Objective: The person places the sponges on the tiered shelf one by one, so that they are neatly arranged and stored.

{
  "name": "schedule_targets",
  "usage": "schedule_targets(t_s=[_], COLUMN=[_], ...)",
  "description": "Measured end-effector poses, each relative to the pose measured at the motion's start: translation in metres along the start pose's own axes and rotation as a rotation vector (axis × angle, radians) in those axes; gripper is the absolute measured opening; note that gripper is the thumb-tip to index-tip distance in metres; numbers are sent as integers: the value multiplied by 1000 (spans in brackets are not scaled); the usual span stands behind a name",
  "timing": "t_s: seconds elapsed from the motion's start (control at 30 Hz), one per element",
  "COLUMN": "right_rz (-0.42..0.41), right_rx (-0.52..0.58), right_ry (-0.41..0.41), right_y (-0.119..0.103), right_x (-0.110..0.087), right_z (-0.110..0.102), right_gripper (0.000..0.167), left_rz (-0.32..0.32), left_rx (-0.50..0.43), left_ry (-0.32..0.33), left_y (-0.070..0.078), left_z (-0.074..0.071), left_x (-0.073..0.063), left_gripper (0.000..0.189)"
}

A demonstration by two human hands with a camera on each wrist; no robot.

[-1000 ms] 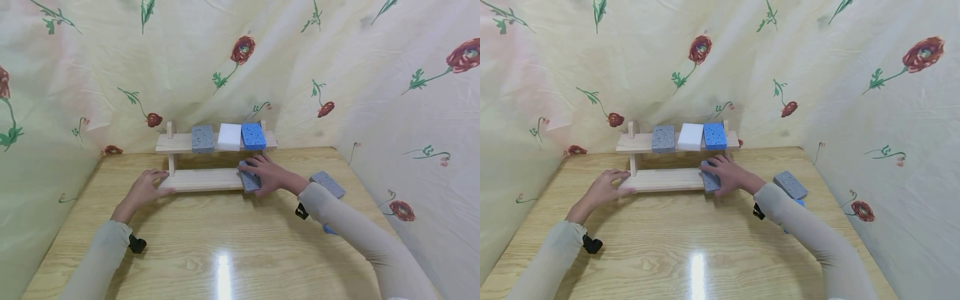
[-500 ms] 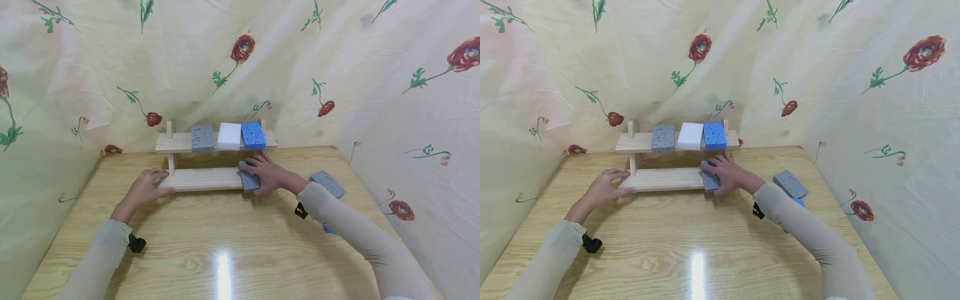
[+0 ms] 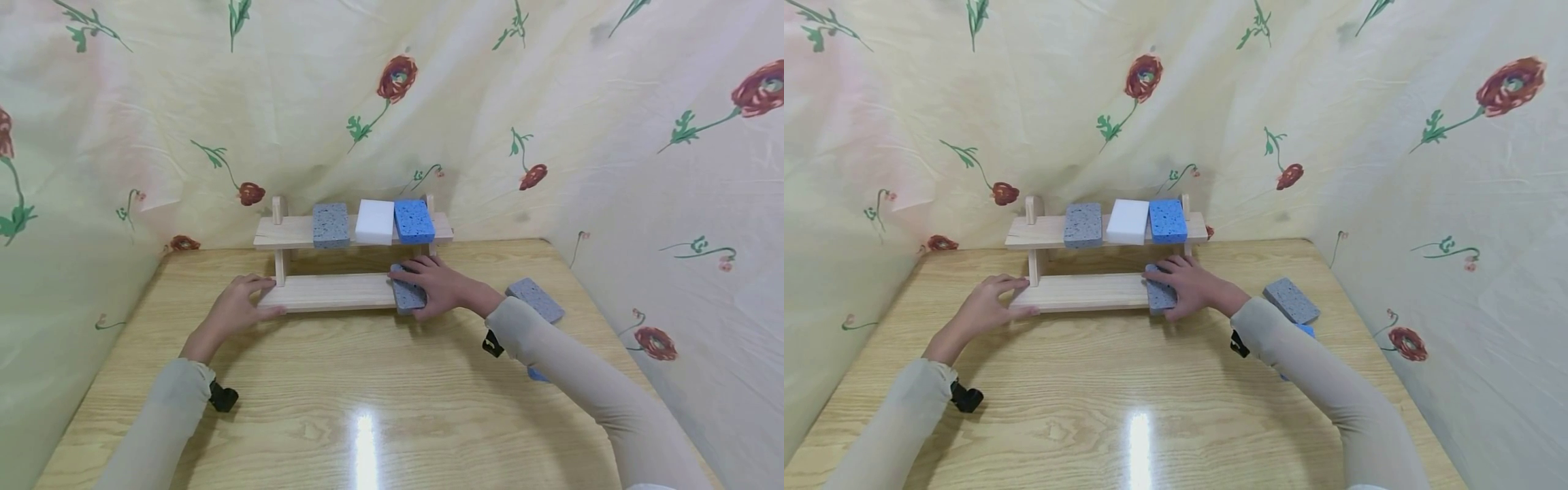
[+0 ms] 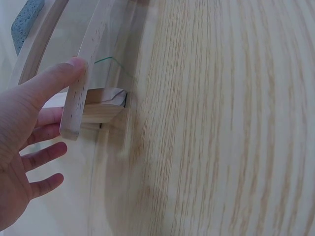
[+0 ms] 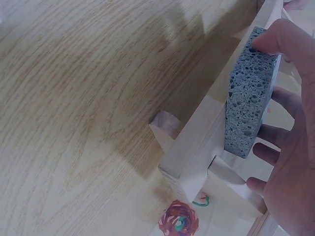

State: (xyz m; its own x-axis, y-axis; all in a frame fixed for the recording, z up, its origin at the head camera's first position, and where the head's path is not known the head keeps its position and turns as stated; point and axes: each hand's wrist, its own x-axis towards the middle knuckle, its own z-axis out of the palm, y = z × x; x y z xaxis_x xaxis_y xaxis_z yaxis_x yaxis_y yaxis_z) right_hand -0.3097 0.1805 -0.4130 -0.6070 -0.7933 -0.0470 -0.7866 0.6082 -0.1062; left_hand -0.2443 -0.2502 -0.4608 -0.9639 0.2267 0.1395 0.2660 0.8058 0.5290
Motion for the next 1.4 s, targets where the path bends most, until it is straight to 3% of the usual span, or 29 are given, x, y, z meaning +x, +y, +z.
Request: schedule_targets(t_s=[0.83, 1.17, 1.4], right_rz=[-12, -37, 1], right_rx=[-21, -10, -19], right_ry=[21, 86, 121], right_y=[1, 3, 14], right_x=[-7, -28, -52], right_z=[-3, -11, -15], right_gripper=[86, 81, 83], left_rz=[-13, -11, -21], left_rx=[0, -11, -17], left_ry=[-19, -23, -27], left_y=[1, 1, 1], left_z=[-1, -2, -2], left_x=[-1, -2, -2], left_gripper=[71, 71, 71])
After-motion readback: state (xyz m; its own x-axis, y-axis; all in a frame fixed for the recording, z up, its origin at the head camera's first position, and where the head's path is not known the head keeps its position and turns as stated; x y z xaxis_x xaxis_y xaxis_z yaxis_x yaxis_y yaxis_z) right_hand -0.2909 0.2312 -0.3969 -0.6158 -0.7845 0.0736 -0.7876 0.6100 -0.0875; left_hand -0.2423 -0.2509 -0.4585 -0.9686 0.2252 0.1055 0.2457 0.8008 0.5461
